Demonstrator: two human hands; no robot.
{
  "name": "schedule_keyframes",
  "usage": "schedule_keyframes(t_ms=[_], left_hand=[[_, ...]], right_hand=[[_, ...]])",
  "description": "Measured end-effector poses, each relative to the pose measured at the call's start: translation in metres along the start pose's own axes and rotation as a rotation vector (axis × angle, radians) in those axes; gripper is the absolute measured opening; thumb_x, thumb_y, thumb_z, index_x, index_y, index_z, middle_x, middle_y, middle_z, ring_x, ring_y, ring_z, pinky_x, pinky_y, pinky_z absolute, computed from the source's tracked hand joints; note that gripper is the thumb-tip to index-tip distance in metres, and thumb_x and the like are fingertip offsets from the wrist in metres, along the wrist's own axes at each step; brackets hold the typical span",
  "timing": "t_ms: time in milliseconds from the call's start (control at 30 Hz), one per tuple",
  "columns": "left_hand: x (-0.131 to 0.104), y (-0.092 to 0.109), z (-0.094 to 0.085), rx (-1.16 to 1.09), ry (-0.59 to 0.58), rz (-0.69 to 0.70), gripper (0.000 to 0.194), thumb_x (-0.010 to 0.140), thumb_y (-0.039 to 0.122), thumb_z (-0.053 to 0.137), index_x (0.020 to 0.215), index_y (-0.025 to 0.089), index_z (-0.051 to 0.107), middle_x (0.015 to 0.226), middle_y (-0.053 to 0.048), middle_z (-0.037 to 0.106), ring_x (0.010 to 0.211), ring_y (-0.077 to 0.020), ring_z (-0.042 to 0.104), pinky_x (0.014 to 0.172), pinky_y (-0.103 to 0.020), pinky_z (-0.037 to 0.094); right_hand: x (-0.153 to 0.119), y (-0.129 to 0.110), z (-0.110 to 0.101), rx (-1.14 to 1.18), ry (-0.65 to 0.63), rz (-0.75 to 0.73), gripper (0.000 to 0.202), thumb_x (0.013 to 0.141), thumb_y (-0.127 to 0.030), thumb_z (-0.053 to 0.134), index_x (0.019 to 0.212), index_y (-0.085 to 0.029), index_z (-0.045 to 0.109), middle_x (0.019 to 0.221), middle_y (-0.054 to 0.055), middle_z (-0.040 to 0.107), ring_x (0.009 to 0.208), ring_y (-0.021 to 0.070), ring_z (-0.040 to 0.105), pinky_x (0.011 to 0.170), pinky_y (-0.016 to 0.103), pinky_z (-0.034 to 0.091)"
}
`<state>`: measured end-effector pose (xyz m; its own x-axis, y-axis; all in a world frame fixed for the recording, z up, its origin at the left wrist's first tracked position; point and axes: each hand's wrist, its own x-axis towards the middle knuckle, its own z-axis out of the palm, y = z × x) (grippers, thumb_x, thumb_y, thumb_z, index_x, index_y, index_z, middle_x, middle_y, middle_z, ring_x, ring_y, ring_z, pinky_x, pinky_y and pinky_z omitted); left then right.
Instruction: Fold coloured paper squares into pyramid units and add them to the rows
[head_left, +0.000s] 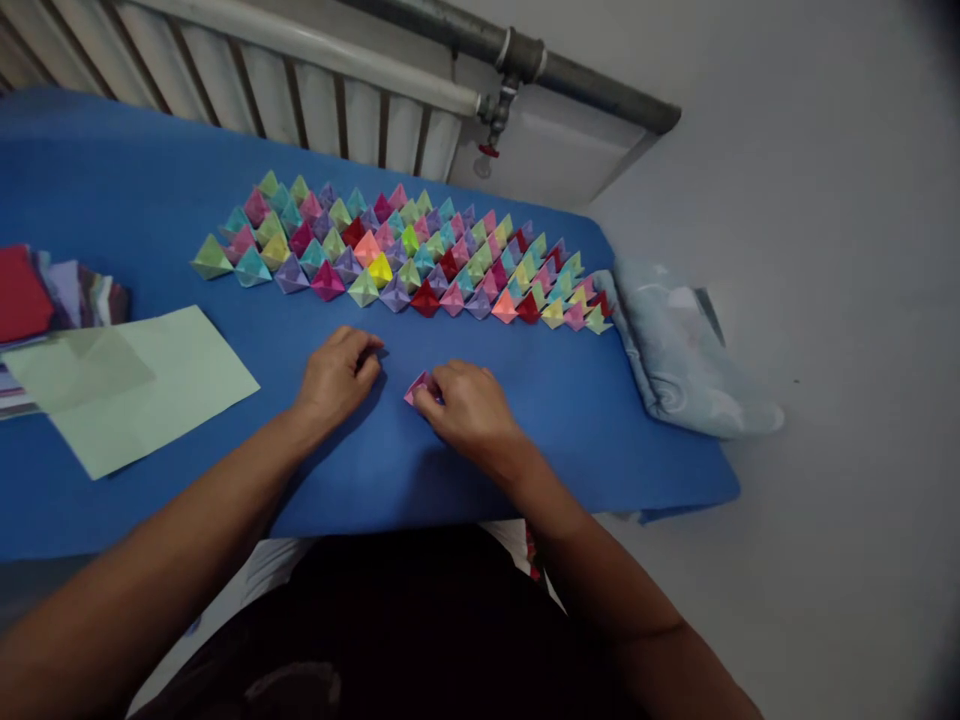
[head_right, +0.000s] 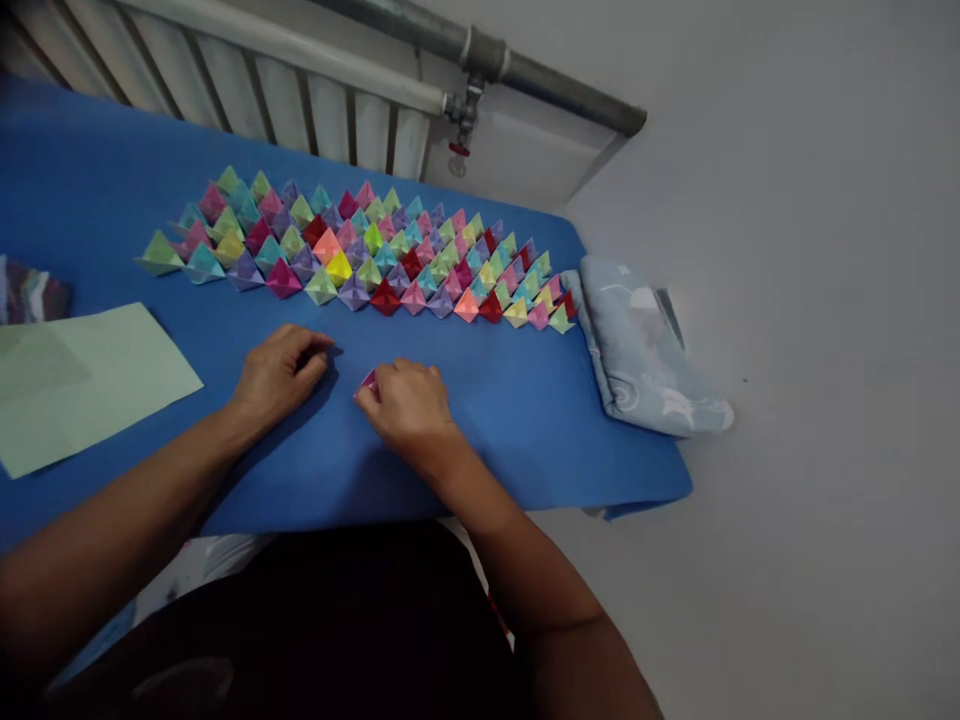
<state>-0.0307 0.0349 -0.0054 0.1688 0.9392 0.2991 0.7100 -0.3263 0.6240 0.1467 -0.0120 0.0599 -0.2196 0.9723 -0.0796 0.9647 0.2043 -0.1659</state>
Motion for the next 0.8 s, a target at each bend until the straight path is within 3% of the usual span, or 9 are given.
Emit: schedule_keyframes(t_ms=[200, 467, 800], left_hand=[[0.000, -0.006, -0.002, -0.008, -0.002, 0.025, 0.025, 0.081, 0.016, 0.051, 0.097, 0.017, 0.069, 0.091, -0.006, 0.068, 0.085, -0.0197, 0.064, 0.082, -0.033, 0.052], [-0.001, -0.003, -0.003, -0.030, -0.026, 0.016, 0.022, 0.082, 0.016, 0.051, 0.094, 0.020, 0.068, 0.093, -0.004, 0.068, 0.087, -0.0196, 0.063, 0.083, -0.033, 0.052], [-0.001, -0.002, -0.004, -0.036, -0.053, -0.019, 0.023, 0.083, 0.018, 0.051, 0.097, 0.022, 0.068, 0.098, -0.005, 0.068, 0.087, -0.0197, 0.063, 0.084, -0.034, 0.052]], right_hand=[[0.004, -0.004, -0.001, -0.098, -0.065, 0.005, 0.030, 0.097, -0.028, 0.047, 0.095, -0.015, 0.074, 0.095, 0.011, 0.072, 0.084, 0.0210, 0.062, 0.071, 0.033, 0.032], [-0.001, 0.007, -0.003, -0.182, -0.075, -0.083, 0.027, 0.098, -0.026, 0.047, 0.098, -0.016, 0.073, 0.098, 0.011, 0.069, 0.089, 0.0222, 0.060, 0.078, 0.035, 0.031], [-0.003, 0.022, 0.016, -0.105, 0.067, -0.103, 0.019, 0.093, -0.027, 0.058, 0.090, -0.019, 0.075, 0.106, 0.011, 0.067, 0.096, 0.0260, 0.051, 0.081, 0.040, 0.029]])
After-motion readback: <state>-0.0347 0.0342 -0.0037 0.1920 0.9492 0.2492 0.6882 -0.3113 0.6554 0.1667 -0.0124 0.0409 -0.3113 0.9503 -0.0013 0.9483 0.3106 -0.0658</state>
